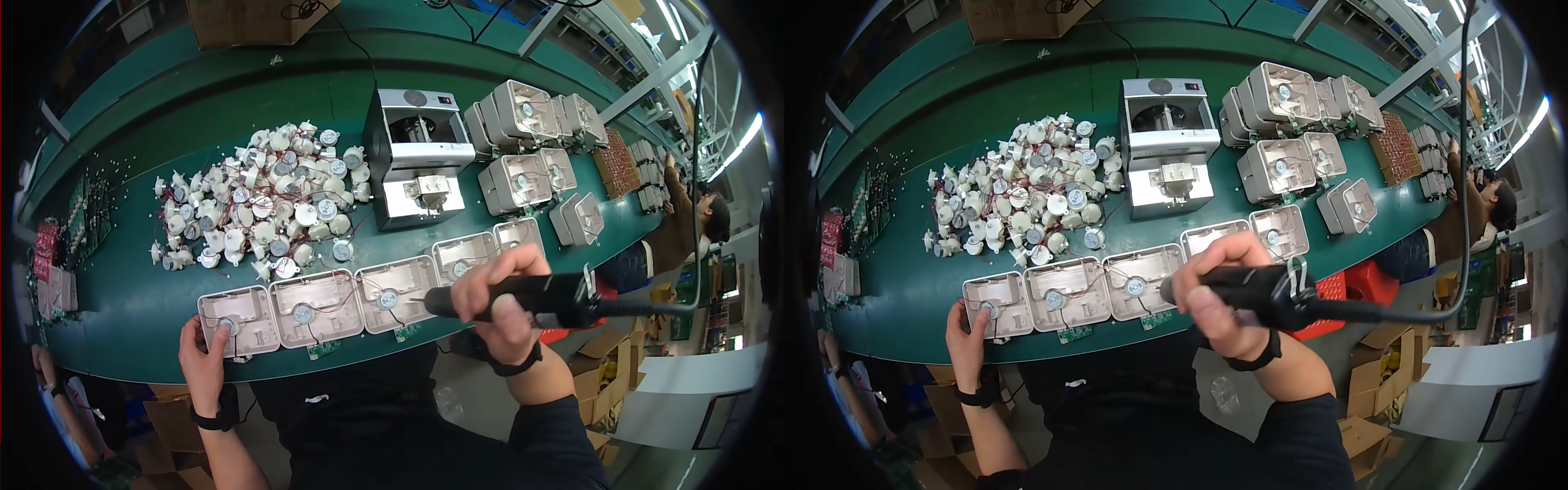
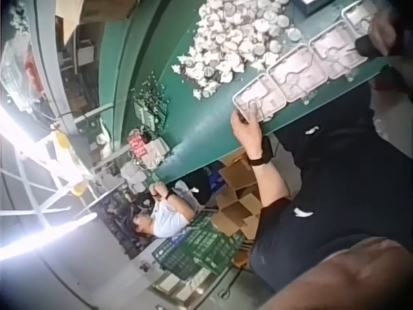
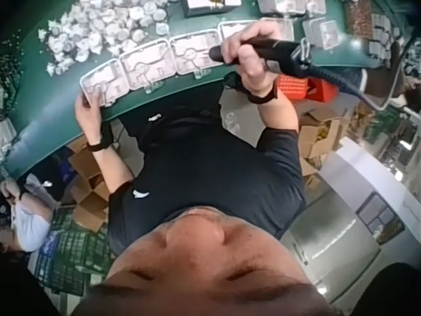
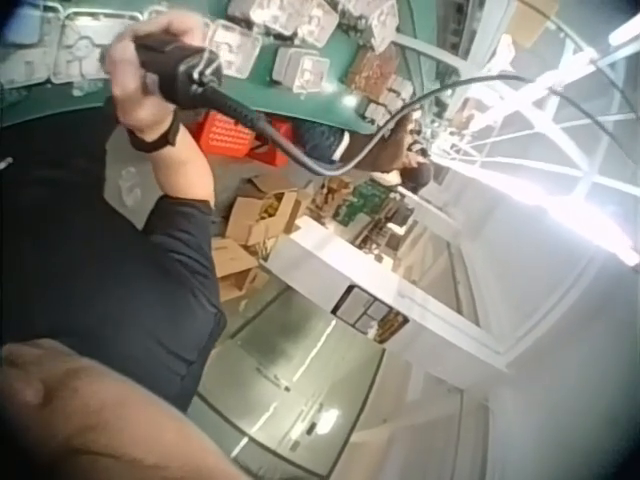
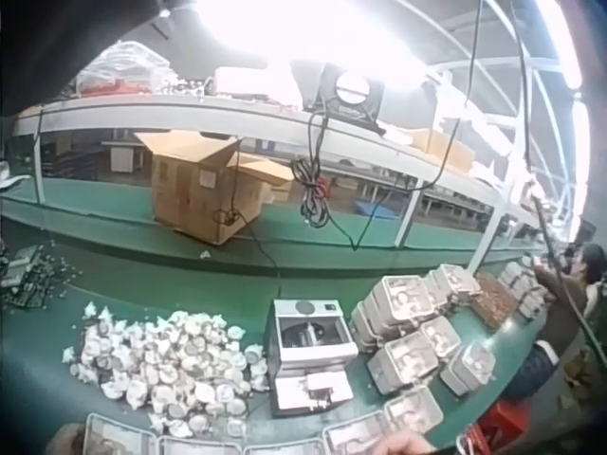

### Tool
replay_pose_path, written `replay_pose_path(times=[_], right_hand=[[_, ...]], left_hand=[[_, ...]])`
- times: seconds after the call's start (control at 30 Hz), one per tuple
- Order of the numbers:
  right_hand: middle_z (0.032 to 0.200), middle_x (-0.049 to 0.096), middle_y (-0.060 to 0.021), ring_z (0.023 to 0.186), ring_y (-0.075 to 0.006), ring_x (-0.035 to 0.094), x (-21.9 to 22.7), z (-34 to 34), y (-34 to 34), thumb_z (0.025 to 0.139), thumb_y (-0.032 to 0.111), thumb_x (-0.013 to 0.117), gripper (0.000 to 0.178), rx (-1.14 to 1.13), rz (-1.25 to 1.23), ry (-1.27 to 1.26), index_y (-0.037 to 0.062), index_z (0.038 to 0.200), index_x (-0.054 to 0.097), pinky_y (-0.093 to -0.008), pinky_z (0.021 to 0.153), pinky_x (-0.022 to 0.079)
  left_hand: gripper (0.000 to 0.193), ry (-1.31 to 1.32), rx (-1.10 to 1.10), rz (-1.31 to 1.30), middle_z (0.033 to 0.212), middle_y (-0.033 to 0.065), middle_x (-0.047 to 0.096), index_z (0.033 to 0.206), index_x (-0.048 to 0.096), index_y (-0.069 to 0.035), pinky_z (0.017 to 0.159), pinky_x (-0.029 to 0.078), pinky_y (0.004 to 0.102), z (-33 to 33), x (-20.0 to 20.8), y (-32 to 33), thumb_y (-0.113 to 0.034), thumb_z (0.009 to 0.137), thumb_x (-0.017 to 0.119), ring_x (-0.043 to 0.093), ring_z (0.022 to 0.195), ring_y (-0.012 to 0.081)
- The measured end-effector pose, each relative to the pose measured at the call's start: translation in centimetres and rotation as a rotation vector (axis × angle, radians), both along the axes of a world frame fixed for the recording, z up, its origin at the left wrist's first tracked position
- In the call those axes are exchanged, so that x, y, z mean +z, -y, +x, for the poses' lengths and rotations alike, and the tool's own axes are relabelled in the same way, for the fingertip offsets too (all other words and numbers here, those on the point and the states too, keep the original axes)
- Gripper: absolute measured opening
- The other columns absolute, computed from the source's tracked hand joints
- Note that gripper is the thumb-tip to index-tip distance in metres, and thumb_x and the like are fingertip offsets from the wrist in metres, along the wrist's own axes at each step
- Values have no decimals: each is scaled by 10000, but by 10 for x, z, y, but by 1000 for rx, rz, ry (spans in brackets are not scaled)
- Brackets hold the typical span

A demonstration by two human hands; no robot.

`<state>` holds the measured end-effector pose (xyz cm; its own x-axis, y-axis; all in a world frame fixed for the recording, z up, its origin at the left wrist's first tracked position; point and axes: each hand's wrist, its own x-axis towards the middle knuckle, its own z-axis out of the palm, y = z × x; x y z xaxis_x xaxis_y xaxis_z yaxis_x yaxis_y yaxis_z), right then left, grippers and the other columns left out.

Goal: The person uses a power screwdriver on components inside plastic housings, moves them aside, and then picks up small motors and circuit boards to assemble them.

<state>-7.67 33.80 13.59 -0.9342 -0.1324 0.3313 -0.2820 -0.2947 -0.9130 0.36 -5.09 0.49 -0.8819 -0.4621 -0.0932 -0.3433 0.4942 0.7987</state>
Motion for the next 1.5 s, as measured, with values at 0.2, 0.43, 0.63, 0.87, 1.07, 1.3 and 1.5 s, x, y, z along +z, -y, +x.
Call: replay_pose_path(times=[0.2,0.43,0.63,0.87,1.07,1.3,1.5], right_hand=[[743,546,-79,624,-155,521,-22,-2,8,890,155,670,334,35,-16,-6,57,1058,398,-315,609,482],[733,549,-98,616,-163,509,-29,-5,18,899,173,648,311,5,77,24,66,1039,392,-328,611,475],[742,559,-100,623,-154,514,-41,-6,15,896,166,654,312,6,198,-44,61,1040,397,-328,618,475],[740,548,-75,613,-153,510,-2,-18,3,905,149,628,270,23,93,-55,71,1057,420,-330,598,468],[726,522,-64,572,-168,502,26,-87,-13,951,163,578,161,-269,46,-274,60,1020,476,-332,563,454],[721,517,-67,559,-172,492,23,-100,-11,953,148,572,132,-262,94,-127,62,1022,500,-333,564,456],[724,519,-72,576,-166,496,20,-21,-7,930,190,622,232,-124,5,-13,69,1043,458,-325,583,464]], left_hand=[[453,4,2,20,1016,75,669,1207,581,47,806,485,268,-1,-1,0,-245,898,739,598,890,120],[416,12,7,70,984,57,663,1184,586,35,782,480,258,-2,9,-5,-232,902,734,581,854,109],[372,-3,-7,30,944,39,649,1153,594,24,754,469,247,-2,6,-5,-217,904,730,555,818,93],[366,83,-15,-7,870,18,630,1124,591,14,705,444,240,0,14,-8,-231,896,741,520,772,81],[378,60,-55,26,843,20,633,1130,581,15,674,436,246,-8,13,-28,-235,896,739,522,751,84],[548,45,-72,32,726,8,585,1293,555,9,605,431,257,-14,12,-48,-238,854,770,490,649,86],[653,-20,-139,188,791,28,654,1427,489,-34,626,463,243,-17,8,-50,-215,861,760,530,669,72]])
